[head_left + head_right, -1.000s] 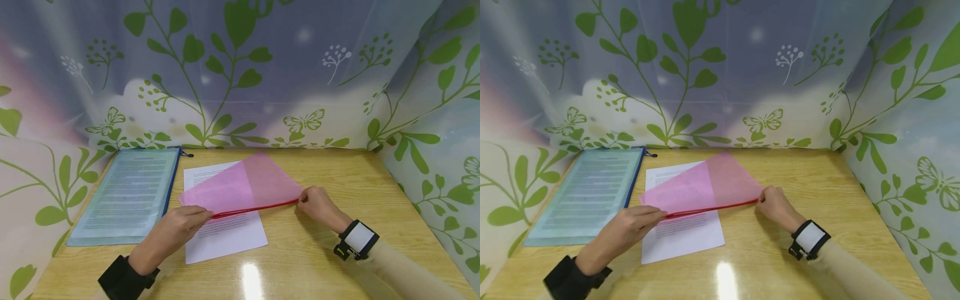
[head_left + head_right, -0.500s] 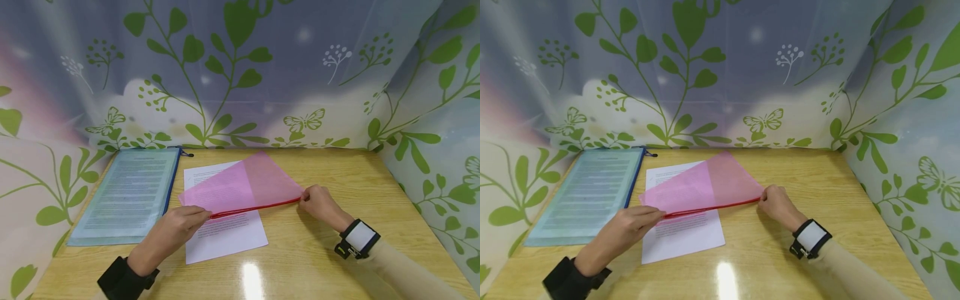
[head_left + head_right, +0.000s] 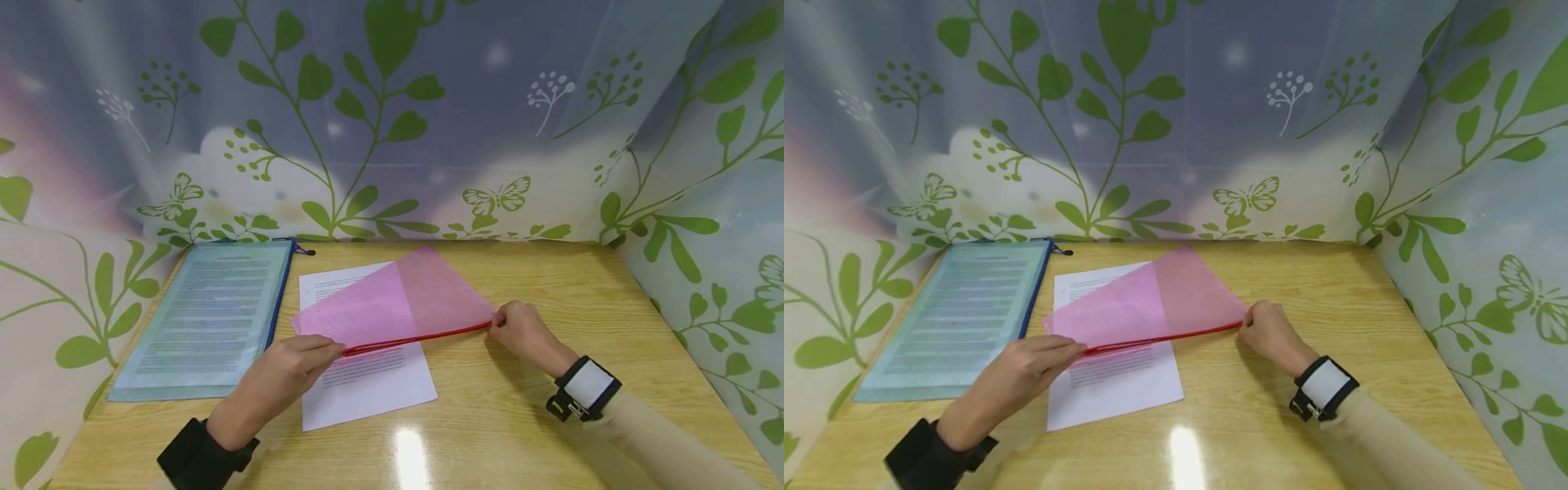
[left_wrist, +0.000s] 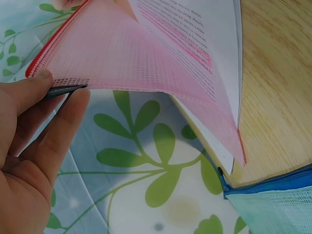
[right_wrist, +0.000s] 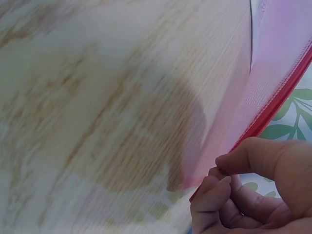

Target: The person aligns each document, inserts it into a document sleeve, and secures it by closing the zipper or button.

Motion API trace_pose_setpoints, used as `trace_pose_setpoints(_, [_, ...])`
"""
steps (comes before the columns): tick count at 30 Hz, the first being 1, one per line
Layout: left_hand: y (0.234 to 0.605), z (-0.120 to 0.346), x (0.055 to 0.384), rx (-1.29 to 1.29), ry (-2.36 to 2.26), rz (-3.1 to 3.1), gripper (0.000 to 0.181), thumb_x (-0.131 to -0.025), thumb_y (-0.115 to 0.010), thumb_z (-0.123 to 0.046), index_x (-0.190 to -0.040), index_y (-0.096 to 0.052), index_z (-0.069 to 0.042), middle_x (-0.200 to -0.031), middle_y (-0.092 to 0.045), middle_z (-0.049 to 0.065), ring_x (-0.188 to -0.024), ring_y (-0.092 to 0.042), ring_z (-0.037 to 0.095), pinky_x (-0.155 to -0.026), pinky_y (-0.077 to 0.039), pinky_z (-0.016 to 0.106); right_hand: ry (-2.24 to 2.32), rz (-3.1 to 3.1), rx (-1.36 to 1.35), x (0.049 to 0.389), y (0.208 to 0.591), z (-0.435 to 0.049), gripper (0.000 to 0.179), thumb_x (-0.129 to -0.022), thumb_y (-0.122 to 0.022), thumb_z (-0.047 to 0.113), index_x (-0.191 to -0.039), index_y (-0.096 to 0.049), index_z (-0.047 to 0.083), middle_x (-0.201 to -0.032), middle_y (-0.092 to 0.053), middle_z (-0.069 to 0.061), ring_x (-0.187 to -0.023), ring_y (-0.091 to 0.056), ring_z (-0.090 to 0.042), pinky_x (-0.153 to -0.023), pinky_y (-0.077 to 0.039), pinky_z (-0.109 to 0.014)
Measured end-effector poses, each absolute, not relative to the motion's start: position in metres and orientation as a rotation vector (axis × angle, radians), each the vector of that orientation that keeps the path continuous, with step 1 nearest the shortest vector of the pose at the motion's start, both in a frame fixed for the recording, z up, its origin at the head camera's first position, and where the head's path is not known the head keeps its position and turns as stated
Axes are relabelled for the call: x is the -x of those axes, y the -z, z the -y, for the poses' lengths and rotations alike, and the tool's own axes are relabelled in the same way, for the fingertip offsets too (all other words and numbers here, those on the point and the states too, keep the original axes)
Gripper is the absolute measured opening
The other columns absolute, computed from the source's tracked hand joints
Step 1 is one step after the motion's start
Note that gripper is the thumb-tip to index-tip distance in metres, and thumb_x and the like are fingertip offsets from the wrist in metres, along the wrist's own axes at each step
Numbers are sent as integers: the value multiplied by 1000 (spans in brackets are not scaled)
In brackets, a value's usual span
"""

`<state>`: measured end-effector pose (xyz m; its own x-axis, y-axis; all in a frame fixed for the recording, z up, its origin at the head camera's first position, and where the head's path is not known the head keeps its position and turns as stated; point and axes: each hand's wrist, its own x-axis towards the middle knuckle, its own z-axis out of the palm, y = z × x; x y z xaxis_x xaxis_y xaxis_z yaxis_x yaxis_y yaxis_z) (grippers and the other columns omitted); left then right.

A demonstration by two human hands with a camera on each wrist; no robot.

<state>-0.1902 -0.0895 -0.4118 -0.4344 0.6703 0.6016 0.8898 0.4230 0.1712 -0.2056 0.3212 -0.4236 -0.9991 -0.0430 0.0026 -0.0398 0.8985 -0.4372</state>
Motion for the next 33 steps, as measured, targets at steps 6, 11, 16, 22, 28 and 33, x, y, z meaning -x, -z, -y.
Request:
trace_pose_setpoints(6, [411, 90, 190, 1329, 652, 2230, 33, -76, -79, -1, -107, -74, -11, -99, -73, 0, -87, -67, 8, -70, -57, 24, 710, -3041, 36, 206, 421, -322, 18, -76, -62, 2, -60, -60, 10, -56, -46, 4, -49, -41, -9, -47, -33, -26])
trace_pose_setpoints(11, [411, 90, 189, 1329, 648, 2250, 32, -77, -79, -1, -107, -74, -11, -99, -73, -1, -87, -67, 8, -71, -57, 23, 704, -3037, 30, 206, 420, -321, 21, -76, -63, 2, -58, -57, 11, -54, -42, 5, -49, -39, -9, -47, -31, -26])
trace_pose_setpoints(16, [410, 90, 189, 1337, 657, 2238, 32, -77, -79, -1, -107, -74, -11, -99, -73, -1, -88, -67, 8, -71, -57, 23, 707, -3033, 25, 206, 420, -322, 22, -76, -63, 2, -57, -55, 11, -53, -39, 6, -48, -37, -9, -47, -29, -25])
trace_pose_setpoints(22, [409, 91, 188, 1325, 665, 2244, 32, -76, -79, 0, -107, -74, -11, -99, -73, 0, -87, -67, 8, -70, -57, 24, 693, -3033, 34, 206, 419, -328, 24, -77, -64, 3, -55, -57, 12, -53, -42, 6, -48, -38, -9, -46, -31, -25])
trace_pose_setpoints(28, [410, 92, 188, 1314, 679, 2258, 33, -75, -80, 0, -106, -75, -11, -98, -73, 0, -87, -67, 9, -70, -57, 24, 680, -3035, 28, 206, 419, -332, 18, -78, -66, 5, -61, -64, 9, -58, -53, 2, -52, -45, -11, -48, -37, -27])
trace_pose_setpoints(33, [410, 92, 188, 1317, 683, 2260, 33, -77, -79, 0, -107, -74, -12, -99, -73, -1, -88, -67, 9, -71, -57, 24, 681, -3048, 19, 207, 419, -333, 19, -77, -66, 4, -59, -63, 11, -58, -52, 3, -51, -44, -11, -48, -36, -27])
